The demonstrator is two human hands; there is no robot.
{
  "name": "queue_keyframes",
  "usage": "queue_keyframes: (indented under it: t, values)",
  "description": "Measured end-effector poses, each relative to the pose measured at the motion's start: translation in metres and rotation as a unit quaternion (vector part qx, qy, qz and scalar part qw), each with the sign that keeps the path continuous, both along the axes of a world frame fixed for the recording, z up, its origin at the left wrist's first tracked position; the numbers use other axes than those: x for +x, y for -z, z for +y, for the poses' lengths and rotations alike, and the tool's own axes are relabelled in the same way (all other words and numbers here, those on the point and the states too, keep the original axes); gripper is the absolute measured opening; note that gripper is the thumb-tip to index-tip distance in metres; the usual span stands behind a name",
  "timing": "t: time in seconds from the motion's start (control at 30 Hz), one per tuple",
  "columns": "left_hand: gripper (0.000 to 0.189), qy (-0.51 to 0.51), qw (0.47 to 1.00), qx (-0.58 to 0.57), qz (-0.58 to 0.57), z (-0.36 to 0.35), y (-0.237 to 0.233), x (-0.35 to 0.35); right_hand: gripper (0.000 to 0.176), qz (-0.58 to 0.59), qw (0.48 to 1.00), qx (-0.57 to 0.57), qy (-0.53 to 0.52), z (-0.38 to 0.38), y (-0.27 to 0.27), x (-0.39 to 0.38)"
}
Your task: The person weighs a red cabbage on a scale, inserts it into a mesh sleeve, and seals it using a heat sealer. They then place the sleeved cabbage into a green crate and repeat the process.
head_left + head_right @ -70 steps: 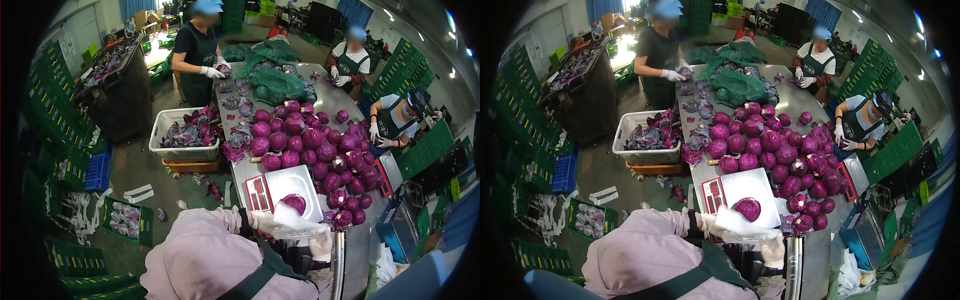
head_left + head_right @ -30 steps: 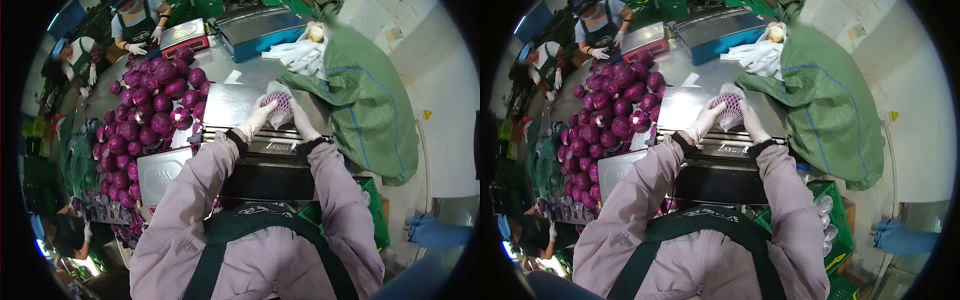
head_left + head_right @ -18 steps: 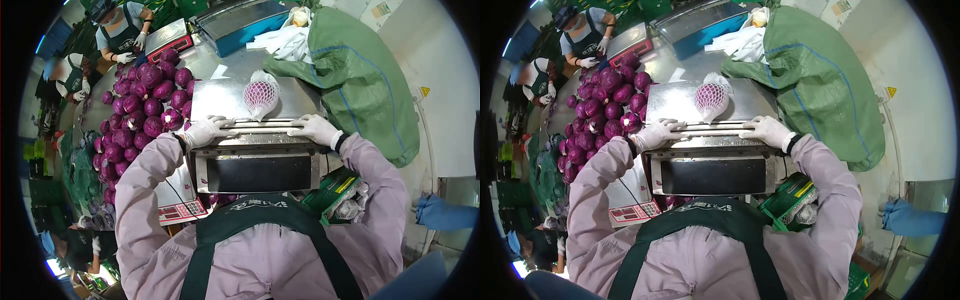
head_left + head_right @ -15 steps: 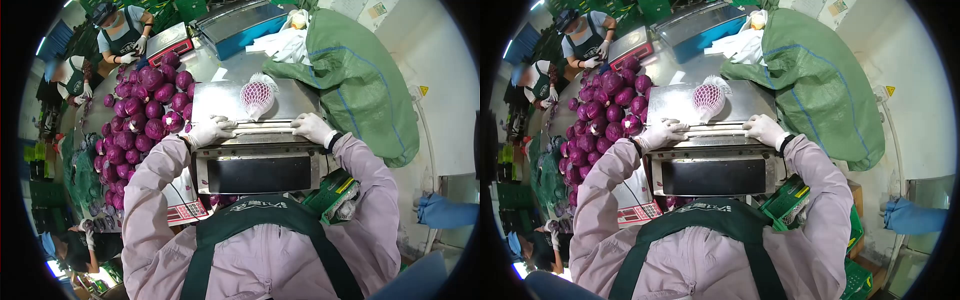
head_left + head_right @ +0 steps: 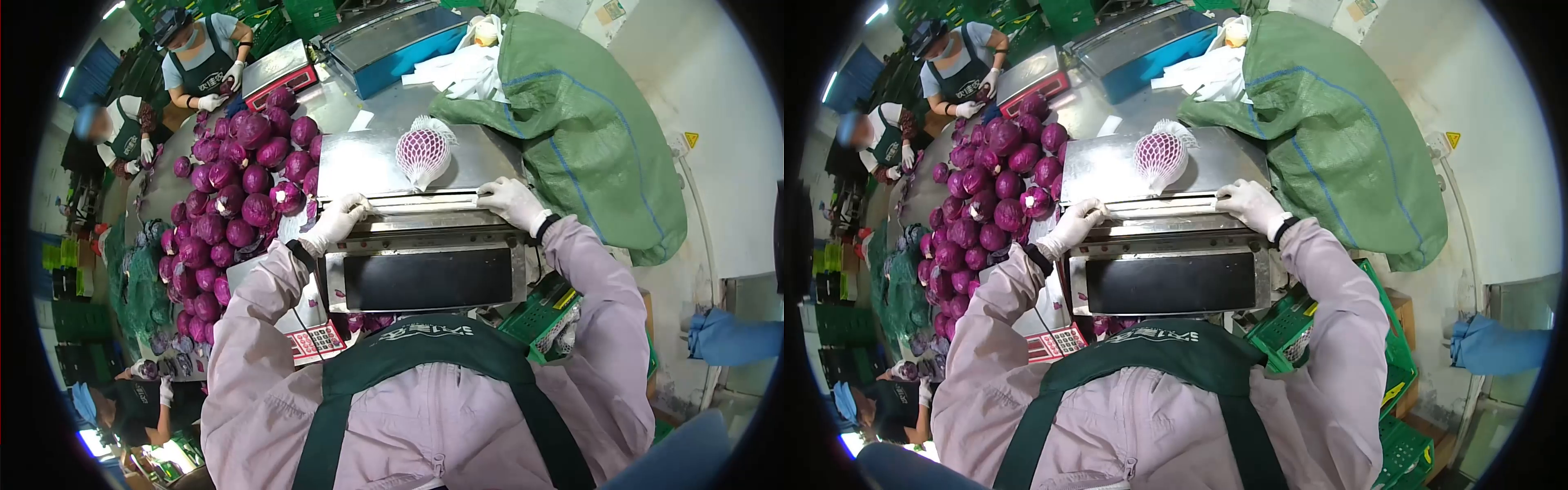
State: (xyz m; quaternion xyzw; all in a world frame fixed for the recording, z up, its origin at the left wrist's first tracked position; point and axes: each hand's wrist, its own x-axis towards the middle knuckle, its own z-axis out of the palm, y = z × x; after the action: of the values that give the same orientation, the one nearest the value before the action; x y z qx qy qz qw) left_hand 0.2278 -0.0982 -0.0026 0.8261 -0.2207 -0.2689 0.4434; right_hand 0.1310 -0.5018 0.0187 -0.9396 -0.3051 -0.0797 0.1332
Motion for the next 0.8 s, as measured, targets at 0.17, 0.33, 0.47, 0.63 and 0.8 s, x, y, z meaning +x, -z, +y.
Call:
queue_keyframes:
  t: [0.17, 0.33, 0.47, 0.63, 0.8]
  values:
    - [0.012, -0.092, 0.984, -0.145, 0.049, -0.001, 0.01, -0.001, 0.007, 0.066, 0.994, 0.08, 0.028, 0.027, 0.026, 0.005]
    - [0.013, -0.115, 0.977, -0.161, 0.076, 0.003, 0.023, 0.001, 0.017, 0.049, 0.996, -0.023, -0.066, 0.011, -0.014, 0.002]
    - [0.014, -0.12, 0.97, -0.199, 0.077, -0.006, 0.023, 0.005, 0.015, 0.055, 0.991, -0.083, -0.094, 0.001, 0.001, 0.006]
    - [0.016, -0.148, 0.956, -0.203, 0.151, -0.005, 0.012, -0.004, 0.01, 0.26, 0.938, 0.158, 0.167, 0.006, 0.003, -0.02]
    - [0.021, 0.035, 0.989, -0.034, 0.142, 0.03, -0.042, -0.05, 0.011, 0.452, 0.835, 0.299, 0.095, 0.013, -0.045, -0.074]
